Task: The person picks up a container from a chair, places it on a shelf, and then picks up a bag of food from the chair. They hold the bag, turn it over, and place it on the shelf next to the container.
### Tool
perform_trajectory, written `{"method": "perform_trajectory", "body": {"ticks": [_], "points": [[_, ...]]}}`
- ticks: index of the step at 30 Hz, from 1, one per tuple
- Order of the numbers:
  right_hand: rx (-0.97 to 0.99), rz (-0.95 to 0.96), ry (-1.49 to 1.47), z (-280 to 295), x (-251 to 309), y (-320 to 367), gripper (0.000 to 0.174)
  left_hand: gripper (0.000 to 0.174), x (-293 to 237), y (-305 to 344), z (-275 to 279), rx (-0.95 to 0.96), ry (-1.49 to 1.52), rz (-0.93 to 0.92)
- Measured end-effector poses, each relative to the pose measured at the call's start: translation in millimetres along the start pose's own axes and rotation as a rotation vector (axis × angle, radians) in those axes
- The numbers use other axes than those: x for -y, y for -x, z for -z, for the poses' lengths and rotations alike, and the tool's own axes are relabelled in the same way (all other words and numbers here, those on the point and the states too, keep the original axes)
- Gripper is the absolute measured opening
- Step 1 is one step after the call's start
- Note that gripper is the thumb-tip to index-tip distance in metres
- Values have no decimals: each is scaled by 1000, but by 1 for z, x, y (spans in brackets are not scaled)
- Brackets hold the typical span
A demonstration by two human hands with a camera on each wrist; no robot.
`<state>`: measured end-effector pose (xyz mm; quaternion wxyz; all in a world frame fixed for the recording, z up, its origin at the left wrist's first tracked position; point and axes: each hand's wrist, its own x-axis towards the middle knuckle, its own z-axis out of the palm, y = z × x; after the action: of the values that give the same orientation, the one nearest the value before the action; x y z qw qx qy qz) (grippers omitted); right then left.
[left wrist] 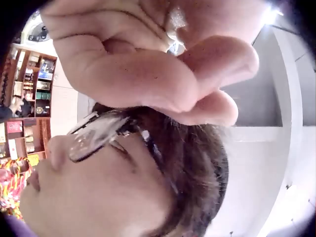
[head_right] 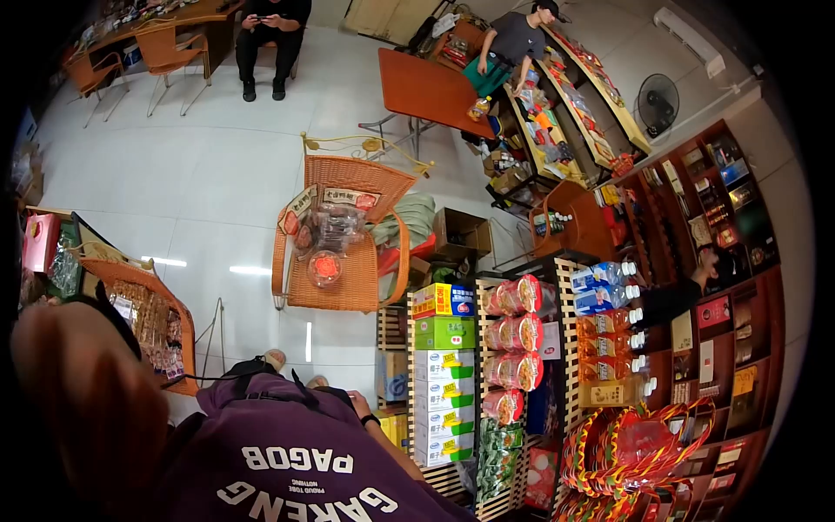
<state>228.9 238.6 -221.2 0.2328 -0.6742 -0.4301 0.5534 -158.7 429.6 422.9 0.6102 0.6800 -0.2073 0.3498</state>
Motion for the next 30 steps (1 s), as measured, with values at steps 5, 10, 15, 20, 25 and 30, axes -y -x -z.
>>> {"method": "perform_trajectory", "body": {"ticks": [5, 10, 15, 20, 25, 30], "points": [[-3, -134, 62, 9, 42, 26, 23, 6, 24, -17, -10, -17, 20, -8], [-78, 112, 17, 8, -60, 1, 34, 5, 69, -44, -21, 16, 173, 70], [-98, -130, 85, 8, -29, 16, 33, 4, 107, -75, -30, 86, 318, 149], [-86, -204, 76, 3, -29, 20, 33, 5, 128, -95, -45, 157, 398, 213], [-107, -202, 73, -2, -1, 29, 37, 6, 134, -98, -61, 182, 408, 276], [-132, -104, -48, -16, -10, 27, 27, 7, 135, -62, -65, 32, 370, 337]]}}
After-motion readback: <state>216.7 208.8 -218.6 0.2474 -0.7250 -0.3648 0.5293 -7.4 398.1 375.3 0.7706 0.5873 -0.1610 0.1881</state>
